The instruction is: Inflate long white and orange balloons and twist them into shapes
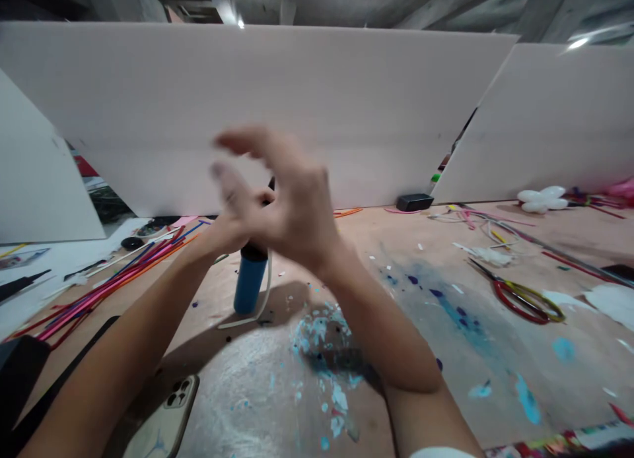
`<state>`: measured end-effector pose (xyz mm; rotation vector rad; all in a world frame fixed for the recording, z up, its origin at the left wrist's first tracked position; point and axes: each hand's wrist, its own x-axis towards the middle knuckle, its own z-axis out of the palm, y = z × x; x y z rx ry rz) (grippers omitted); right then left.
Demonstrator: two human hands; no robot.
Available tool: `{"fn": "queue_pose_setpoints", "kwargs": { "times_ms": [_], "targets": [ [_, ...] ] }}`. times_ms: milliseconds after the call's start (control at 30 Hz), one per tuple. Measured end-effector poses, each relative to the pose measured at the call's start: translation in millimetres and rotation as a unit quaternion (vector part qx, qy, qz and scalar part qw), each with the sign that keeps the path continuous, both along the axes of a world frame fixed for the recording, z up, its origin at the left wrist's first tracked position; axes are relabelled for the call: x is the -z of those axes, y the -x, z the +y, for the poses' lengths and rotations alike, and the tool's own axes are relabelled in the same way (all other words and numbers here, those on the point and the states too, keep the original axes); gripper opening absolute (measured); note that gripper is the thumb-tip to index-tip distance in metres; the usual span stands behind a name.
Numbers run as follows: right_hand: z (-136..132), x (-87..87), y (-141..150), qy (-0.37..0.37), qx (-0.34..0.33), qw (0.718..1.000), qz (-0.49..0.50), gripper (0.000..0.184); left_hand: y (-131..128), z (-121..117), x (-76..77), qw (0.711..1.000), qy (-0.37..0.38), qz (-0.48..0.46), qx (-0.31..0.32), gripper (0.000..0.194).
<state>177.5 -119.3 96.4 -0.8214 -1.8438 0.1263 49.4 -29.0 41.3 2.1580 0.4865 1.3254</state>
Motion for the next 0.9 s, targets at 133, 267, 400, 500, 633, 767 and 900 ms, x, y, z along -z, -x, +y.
{"fn": "queue_pose_setpoints", "kwargs": {
  "times_ms": [133,267,400,500,633,767,900],
  "targets": [
    [72,6.3,-37,0.048,-0.038,0.994,0.085,0.040,-4,5,8.1,0.998,0.028,0.012,0.056,0.026],
    [101,31.9,-43,0.190,-0.210,0.958,0.053,0.045,-2,4,14.5,0.997,0.052,-0.034,0.051,0.026],
    [101,37.6,-33,0.179,-0.243,0.949,0.096,0.040,5,4,9.9,0.994,0.053,-0.097,0.016,0.026],
    [100,37.0,-25,0.163,-0.247,0.945,0.141,0.039,11,3,2.8,0.991,0.016,-0.131,-0.034,0.026],
    [97,37.3,-16,0.188,-0.268,0.933,0.150,0.039,19,2,-3.3,0.985,-0.011,-0.149,-0.085,0.027],
    [91,34.4,-10,0.206,-0.321,0.921,0.084,0.032,26,7,-6.3,0.979,-0.022,-0.164,-0.121,0.028],
    [93,32.8,-8,0.203,-0.329,0.918,0.083,0.029,31,9,-11.4,0.977,-0.030,-0.169,-0.129,0.026]
  ]
}}
